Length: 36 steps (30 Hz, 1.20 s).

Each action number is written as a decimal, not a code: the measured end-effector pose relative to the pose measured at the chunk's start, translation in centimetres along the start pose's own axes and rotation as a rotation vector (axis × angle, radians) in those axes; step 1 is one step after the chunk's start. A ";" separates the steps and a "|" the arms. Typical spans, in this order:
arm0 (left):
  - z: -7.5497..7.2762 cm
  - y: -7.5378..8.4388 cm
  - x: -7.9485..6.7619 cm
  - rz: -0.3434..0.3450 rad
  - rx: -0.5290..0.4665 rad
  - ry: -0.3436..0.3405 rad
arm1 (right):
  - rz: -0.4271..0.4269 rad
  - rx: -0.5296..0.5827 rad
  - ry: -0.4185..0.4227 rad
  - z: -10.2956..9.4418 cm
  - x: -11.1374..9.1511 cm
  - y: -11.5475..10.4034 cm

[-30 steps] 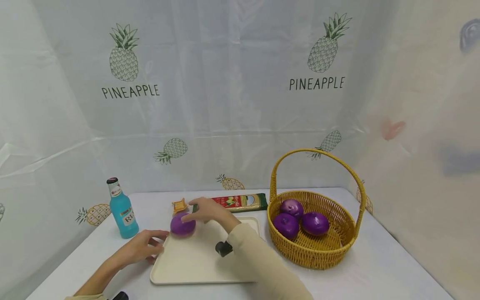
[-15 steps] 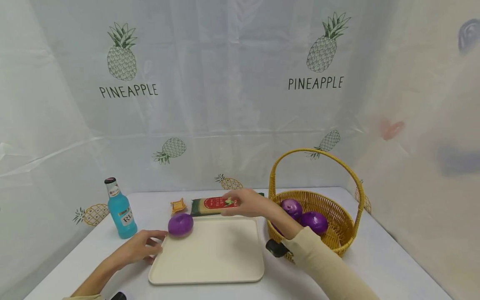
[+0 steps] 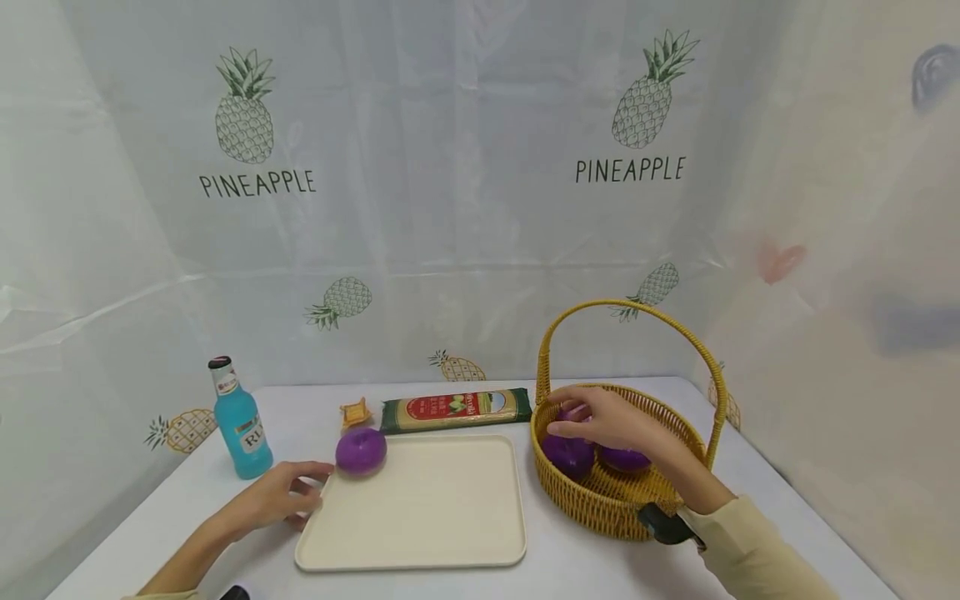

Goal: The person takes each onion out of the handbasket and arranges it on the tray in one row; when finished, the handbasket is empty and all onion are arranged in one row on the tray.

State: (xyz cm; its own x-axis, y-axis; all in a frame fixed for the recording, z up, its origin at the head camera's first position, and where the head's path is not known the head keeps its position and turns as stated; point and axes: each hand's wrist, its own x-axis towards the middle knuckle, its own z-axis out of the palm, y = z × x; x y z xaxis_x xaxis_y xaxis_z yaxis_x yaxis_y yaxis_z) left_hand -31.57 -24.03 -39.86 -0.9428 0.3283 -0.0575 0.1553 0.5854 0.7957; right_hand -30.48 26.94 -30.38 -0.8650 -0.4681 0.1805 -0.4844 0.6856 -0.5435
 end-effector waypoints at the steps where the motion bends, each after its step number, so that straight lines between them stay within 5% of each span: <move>1: 0.0 0.0 0.0 -0.002 -0.002 0.000 | 0.003 -0.003 0.000 0.0 -0.2 0.4; 12: -0.1 0.0 0.2 -0.004 -0.007 -0.008 | -0.089 -0.065 -0.013 1.0 -1.2 3.3; 36: 0.0 -0.3 -0.1 0.012 -0.015 -0.002 | -0.007 -0.109 -0.127 2.5 -1.0 3.9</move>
State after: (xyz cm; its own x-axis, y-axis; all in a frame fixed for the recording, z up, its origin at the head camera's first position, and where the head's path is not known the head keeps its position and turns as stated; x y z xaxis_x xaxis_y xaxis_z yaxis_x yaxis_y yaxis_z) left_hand -31.49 -24.23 -40.10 -0.9404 0.3366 -0.0490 0.1621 0.5701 0.8054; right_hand -31.18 28.70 -34.76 -0.8416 -0.5349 0.0749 -0.5074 0.7353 -0.4494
